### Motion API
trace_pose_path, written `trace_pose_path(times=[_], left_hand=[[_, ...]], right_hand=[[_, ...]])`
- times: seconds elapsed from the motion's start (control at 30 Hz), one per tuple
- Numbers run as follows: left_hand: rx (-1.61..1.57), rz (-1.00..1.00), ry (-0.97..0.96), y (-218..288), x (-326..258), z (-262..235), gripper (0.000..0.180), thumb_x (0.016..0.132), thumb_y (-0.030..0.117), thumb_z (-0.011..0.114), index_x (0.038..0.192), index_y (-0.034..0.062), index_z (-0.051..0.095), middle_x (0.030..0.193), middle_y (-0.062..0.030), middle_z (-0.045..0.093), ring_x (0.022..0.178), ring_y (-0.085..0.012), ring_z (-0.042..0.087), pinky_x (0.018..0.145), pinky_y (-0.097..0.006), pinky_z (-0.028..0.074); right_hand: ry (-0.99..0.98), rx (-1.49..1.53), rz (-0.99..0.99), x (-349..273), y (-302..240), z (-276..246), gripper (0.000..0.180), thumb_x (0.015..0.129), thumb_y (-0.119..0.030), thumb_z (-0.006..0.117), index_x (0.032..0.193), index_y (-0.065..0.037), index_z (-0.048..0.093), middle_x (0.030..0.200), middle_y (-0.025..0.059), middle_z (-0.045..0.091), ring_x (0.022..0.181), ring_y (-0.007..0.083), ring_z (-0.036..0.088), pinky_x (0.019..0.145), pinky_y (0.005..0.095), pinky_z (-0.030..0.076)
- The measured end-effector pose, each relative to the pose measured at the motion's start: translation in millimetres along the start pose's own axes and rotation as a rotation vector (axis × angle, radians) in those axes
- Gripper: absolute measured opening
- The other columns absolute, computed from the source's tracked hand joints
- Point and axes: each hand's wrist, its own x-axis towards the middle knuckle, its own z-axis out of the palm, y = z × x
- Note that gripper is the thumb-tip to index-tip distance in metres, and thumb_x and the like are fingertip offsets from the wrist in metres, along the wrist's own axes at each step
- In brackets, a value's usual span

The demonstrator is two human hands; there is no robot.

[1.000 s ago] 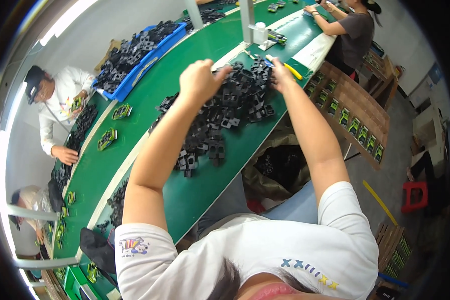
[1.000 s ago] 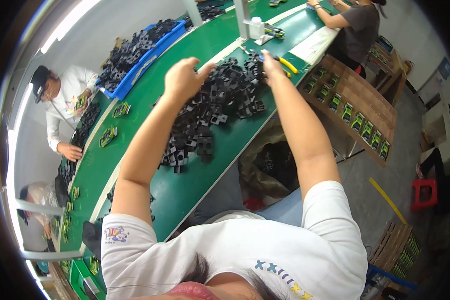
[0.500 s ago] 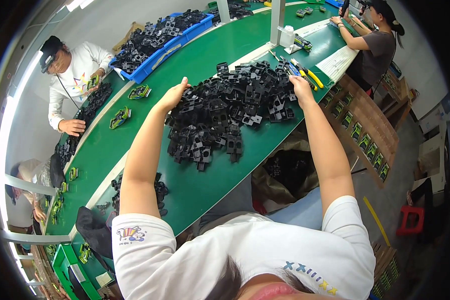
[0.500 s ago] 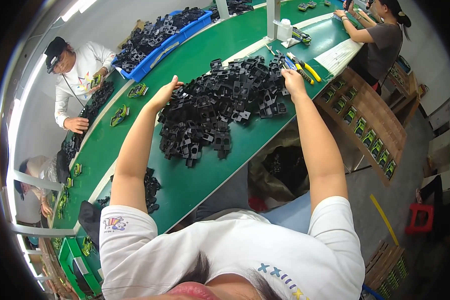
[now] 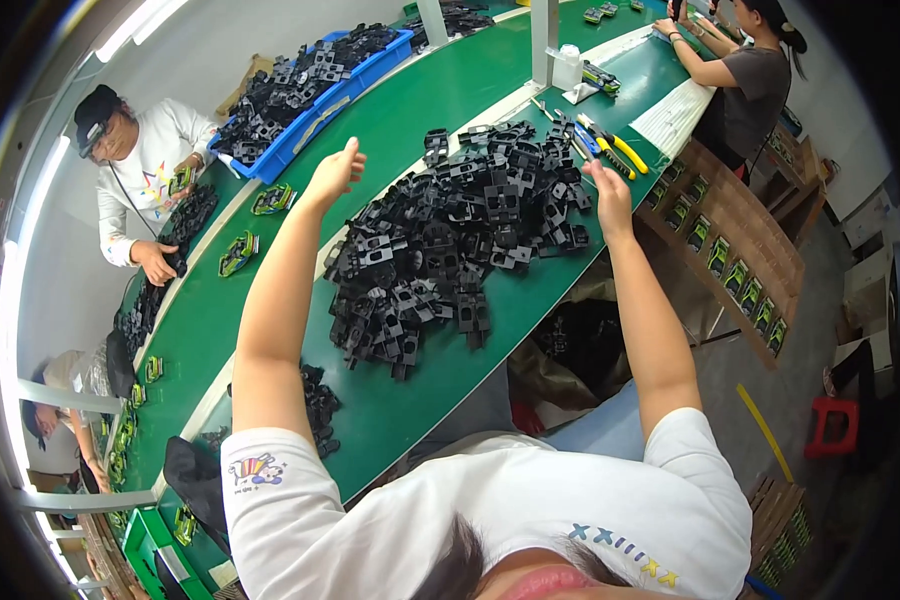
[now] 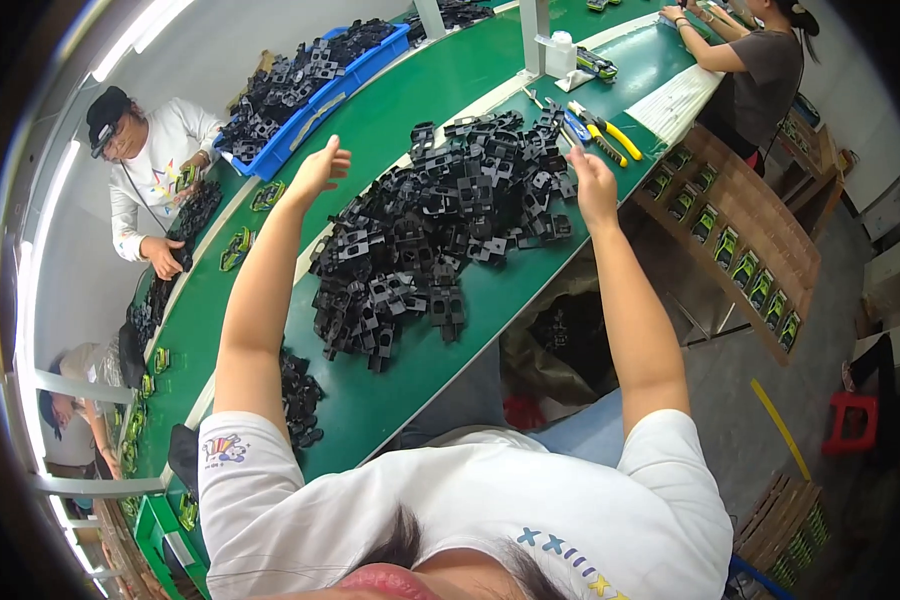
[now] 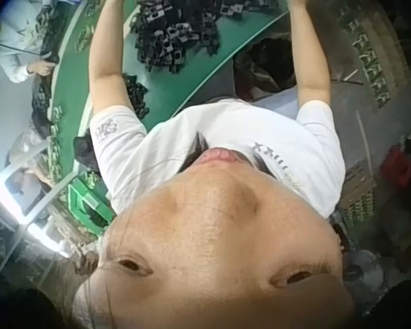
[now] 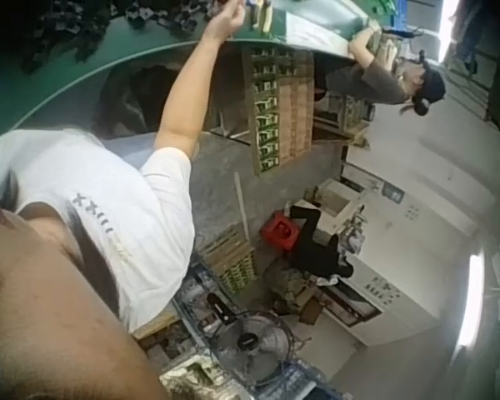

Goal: The person assembles toy cars on a manufacturing assembly line by fitting toy car bodies to toy car chassis, then organizes plastic frames into storage bins. The assembly is performed by hand, with pliers and a utility knife available as tools.

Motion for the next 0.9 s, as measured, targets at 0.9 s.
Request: trace_pose_path(times=[0.9], left_hand=[[0.186, 0.315, -0.155, 91.5, 80.3, 120.5, 0.056, 0.09, 0.052, 0.042, 0.107, 0.0034, 0.064, 0.112, -0.0163, 0.061, 0.108, -0.0242, 0.054, 0.095, -0.033, 0.037]], right_hand=[[0.127, 0.129, -0.02, -11.3, 2.9, 4.2, 0.042, 0.087, -0.041, 0.057, 0.076, -0.001, 0.062, 0.074, 0.0064, 0.066, 0.066, 0.0106, 0.059, 0.064, 0.0238, 0.044]])
